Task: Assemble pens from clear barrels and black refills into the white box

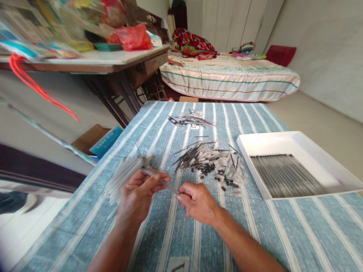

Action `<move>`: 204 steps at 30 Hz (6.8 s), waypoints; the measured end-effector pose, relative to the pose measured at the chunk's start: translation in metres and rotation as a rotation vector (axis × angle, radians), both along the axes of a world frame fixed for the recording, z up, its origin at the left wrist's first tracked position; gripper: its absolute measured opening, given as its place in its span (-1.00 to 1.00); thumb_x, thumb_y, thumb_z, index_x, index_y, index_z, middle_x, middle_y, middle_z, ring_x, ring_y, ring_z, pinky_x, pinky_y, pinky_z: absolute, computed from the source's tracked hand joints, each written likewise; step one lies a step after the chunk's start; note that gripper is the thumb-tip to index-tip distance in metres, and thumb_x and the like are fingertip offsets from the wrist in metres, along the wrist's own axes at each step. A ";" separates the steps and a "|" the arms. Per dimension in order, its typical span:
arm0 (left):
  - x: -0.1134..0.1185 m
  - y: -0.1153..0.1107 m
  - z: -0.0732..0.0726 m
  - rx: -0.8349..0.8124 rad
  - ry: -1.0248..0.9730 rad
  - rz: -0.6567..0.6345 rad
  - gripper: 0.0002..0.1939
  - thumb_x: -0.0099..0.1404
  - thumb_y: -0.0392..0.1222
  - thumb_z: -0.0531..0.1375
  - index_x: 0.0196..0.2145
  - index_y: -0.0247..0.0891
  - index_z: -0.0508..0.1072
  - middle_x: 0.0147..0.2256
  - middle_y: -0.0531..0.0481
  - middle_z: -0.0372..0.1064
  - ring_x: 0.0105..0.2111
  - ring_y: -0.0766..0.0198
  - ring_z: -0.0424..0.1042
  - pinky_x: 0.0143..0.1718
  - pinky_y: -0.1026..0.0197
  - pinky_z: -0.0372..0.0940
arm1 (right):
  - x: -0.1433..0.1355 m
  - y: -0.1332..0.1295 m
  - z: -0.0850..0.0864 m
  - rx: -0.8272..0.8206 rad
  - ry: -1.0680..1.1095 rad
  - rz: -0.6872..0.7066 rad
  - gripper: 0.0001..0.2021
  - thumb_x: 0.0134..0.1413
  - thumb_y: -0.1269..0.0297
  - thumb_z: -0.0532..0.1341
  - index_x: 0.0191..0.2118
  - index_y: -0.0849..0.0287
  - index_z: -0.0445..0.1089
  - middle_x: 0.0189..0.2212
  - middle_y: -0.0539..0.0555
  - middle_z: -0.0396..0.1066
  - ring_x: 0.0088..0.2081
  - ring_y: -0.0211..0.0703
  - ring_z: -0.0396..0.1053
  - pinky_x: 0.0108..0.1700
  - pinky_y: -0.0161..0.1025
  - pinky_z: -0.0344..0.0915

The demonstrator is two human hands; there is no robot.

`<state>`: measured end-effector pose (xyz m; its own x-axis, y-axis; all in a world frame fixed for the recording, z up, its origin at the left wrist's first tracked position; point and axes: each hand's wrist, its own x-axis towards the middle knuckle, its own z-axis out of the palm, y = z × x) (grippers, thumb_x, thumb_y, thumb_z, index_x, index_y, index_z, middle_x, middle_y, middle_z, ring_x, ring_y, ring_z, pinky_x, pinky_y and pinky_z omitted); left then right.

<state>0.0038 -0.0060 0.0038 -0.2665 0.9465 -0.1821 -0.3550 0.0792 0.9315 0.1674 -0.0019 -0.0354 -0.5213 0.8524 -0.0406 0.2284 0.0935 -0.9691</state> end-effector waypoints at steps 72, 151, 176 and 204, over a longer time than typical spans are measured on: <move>0.022 0.007 -0.017 -0.160 0.521 -0.320 -0.72 -0.10 -0.02 0.27 -0.46 -0.25 0.43 -0.57 -0.01 0.47 -0.54 0.13 0.48 -0.52 0.20 0.34 | 0.190 0.039 0.024 0.120 -1.162 -0.634 -0.75 0.04 0.18 0.10 -0.46 0.12 0.49 -0.48 0.05 0.49 -0.40 -0.19 0.38 -0.47 -0.35 0.05; -0.001 -0.001 -0.023 0.040 1.064 -0.258 -0.98 0.14 -0.25 0.08 -0.44 -0.22 0.29 -0.53 0.05 0.36 -0.54 0.26 0.34 -0.49 0.26 0.22 | 0.027 0.049 -0.006 0.933 -0.945 -0.208 -0.82 0.09 0.46 0.03 -0.31 0.20 0.37 -0.54 0.06 0.44 -0.50 -0.14 0.37 -0.42 -0.27 0.07; 0.004 -0.002 -0.013 -0.149 0.410 -0.484 -0.92 0.08 -0.25 0.18 -0.44 -0.30 0.34 -0.64 0.05 0.43 -0.69 0.37 0.31 -0.58 0.29 0.21 | 0.027 0.039 -0.004 1.302 -0.668 -0.242 -0.78 0.12 0.54 0.00 -0.29 0.27 0.39 -0.61 0.02 0.26 -0.53 -0.20 0.18 -0.40 -0.24 0.11; 0.002 -0.007 -0.002 0.118 -0.076 -0.390 -0.91 0.11 -0.33 0.23 -0.35 -0.33 0.45 -0.42 -0.01 0.44 -0.45 0.33 0.40 -0.37 0.26 0.29 | 0.006 0.027 0.001 0.599 -0.754 -0.111 -0.87 0.01 0.36 0.15 -0.49 0.16 0.40 -0.54 0.04 0.47 -0.45 -0.17 0.43 -0.46 -0.35 0.13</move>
<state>0.0055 -0.0132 0.0022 0.1267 0.9894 -0.0715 -0.3873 0.1157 0.9146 0.1731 0.0247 -0.0344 -0.4516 0.8833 0.1255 0.8078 0.4645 -0.3628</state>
